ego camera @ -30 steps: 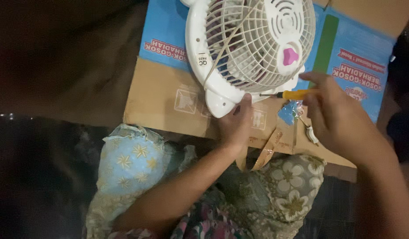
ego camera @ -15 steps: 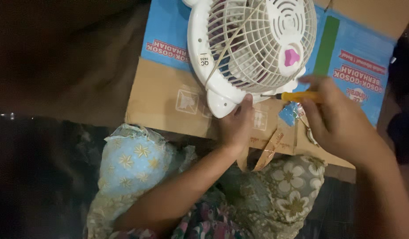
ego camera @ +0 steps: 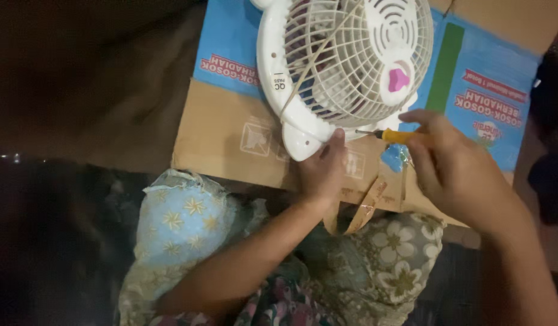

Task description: The person disassembles a small white and pink electric fan by removing screws and the central cap, then reassembles it by replacing the cap and tightening the screws.

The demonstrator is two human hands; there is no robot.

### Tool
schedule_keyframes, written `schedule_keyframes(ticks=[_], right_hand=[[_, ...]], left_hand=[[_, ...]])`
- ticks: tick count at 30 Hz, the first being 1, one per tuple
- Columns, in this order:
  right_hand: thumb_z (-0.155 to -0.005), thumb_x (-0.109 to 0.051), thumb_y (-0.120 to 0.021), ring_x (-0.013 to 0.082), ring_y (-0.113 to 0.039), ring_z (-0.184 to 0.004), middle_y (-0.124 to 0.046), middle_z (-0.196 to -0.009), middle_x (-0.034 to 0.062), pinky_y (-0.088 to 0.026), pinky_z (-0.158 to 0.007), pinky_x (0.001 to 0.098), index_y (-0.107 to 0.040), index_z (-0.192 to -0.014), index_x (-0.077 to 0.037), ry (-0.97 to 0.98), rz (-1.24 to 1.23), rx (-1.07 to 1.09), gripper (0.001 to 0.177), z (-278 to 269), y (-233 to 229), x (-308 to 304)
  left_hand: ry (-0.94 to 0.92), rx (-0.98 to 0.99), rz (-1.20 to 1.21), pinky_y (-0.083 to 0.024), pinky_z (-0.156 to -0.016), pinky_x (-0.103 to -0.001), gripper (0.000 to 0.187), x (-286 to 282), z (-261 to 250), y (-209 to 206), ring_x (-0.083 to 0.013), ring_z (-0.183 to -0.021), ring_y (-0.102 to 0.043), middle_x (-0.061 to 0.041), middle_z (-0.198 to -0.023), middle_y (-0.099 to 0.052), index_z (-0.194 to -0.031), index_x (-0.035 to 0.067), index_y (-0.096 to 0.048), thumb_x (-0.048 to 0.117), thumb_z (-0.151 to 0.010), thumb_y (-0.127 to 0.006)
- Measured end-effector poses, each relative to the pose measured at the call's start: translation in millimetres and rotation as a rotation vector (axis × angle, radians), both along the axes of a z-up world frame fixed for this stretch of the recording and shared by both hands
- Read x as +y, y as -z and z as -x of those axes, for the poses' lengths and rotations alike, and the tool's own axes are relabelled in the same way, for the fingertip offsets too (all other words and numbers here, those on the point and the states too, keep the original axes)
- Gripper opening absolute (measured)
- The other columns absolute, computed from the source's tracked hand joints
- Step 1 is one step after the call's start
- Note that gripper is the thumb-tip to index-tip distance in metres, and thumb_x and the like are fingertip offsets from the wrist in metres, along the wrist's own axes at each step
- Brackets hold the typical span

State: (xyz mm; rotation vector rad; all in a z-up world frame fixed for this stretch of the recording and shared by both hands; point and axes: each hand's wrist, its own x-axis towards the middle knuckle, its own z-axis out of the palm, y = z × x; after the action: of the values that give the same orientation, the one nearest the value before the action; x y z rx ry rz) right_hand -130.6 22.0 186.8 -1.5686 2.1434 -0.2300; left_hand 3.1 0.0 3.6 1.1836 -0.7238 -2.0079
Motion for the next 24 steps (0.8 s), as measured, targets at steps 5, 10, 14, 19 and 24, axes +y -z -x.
schedule_keyframes(ticks=[5,10,14,19,24], right_hand=[[-0.105,-0.019,-0.062,0.0201,-0.068,-0.054,-0.068,-0.066,0.0088,-0.052,-0.052,0.0357,-0.070,-0.110,-0.002,0.109,0.016,0.147,0.020,1,7,-3],[-0.108,-0.020,-0.060,0.0293,-0.064,-0.054,-0.065,-0.064,0.0164,-0.051,-0.056,0.0385,-0.073,-0.098,-0.003,0.085,-0.042,0.522,0.023,-5,13,-4],[-0.100,-0.018,-0.060,0.0221,-0.067,-0.061,-0.067,-0.085,0.0143,-0.051,-0.052,0.0335,-0.060,-0.115,0.004,0.082,0.223,0.017,0.026,-14,10,-2],[-0.104,-0.022,-0.067,0.0202,-0.066,-0.054,-0.066,-0.068,0.0133,-0.049,-0.051,0.0338,-0.066,-0.106,0.002,0.182,0.170,0.098,0.023,-11,14,-8],[-0.108,-0.030,-0.069,0.0217,-0.060,-0.045,-0.063,-0.060,0.0130,-0.043,-0.044,0.0372,-0.066,-0.095,0.000,0.466,0.099,0.160,0.033,5,40,-2]], left_hand=[[-0.086,0.114,-0.066,-0.050,-0.074,-0.024,0.024,-1,5,3,-0.0054,-0.084,-0.061,0.002,-0.096,-0.067,-0.112,-0.003,-0.063,0.018,-0.100,-0.062],[-0.136,0.222,-0.177,-0.046,-0.065,-0.028,0.024,2,8,3,-0.0112,-0.076,-0.055,-0.005,-0.093,-0.062,-0.117,-0.006,-0.062,0.015,-0.105,-0.065],[-0.133,0.230,-0.195,-0.052,-0.073,-0.026,0.025,2,5,5,-0.0101,-0.087,-0.061,-0.004,-0.104,-0.065,-0.120,0.000,-0.060,0.015,-0.101,-0.064],[-0.090,0.164,-0.146,-0.055,-0.075,-0.026,0.029,5,8,14,-0.0102,-0.088,-0.063,-0.007,-0.106,-0.069,-0.120,-0.005,-0.062,0.018,-0.103,-0.062],[-0.011,0.077,-0.245,-0.045,-0.068,-0.041,0.043,10,11,27,-0.0289,-0.077,-0.049,-0.024,-0.097,-0.054,-0.118,-0.022,-0.054,0.020,-0.113,-0.065]])
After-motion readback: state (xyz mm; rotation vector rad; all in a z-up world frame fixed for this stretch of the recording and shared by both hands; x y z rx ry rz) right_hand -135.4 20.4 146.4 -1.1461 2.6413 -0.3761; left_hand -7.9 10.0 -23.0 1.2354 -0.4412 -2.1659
